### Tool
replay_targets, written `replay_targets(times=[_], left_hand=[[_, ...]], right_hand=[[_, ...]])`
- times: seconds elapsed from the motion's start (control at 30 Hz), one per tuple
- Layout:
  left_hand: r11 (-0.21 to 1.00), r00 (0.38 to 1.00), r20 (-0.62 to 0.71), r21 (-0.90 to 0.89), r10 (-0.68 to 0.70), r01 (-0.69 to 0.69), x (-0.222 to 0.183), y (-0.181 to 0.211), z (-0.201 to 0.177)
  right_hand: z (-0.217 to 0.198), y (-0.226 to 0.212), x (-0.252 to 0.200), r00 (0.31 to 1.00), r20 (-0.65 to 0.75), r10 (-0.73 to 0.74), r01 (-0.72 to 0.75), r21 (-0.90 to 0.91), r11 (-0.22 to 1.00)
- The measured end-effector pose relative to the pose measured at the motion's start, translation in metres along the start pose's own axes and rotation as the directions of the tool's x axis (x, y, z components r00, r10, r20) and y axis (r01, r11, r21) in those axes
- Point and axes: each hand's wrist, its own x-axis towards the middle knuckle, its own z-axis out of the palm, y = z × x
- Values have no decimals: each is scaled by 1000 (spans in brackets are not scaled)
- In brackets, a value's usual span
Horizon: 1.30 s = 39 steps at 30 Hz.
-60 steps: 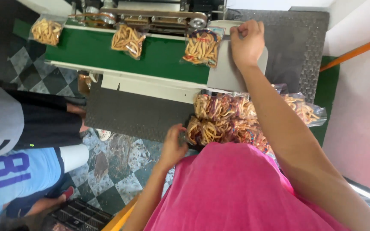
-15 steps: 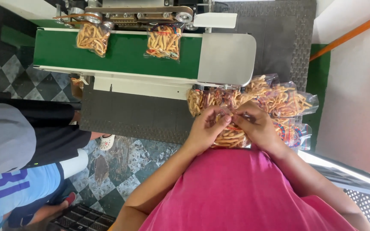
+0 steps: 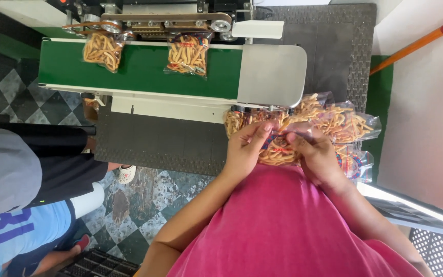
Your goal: Feeding plastic bags filled with snacks into a continuous band heat sealer on a production line.
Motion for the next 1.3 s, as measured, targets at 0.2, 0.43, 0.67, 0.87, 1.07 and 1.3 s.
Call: replay_targets(times=[0.2,0.43,0.67,0.87,1.07,1.3], left_hand=[[987,996,-85,-157,-26,12,0,32,12],[942,981,-195,-330,-2,-64,42,15,4],[938,984,-171,-329,52,-106,52,47,2],[930,985,-144,-339,99,-143,64,24,-5],[898,980,-56,-392,192,-199,65,39,-4],[905,972,19,-369,235,-212,72,31,-9]], right_hand=[[14,-32,9,980,-13,-196,194,-100,976],[33,-34,34,924,-47,-379,382,101,918],[33,-59,50,886,-55,-460,450,-133,883],[16,-51,62,821,73,-567,571,-107,814],[14,-86,63,696,360,-621,680,-57,731],[25,-120,61,587,647,-487,810,-455,371]])
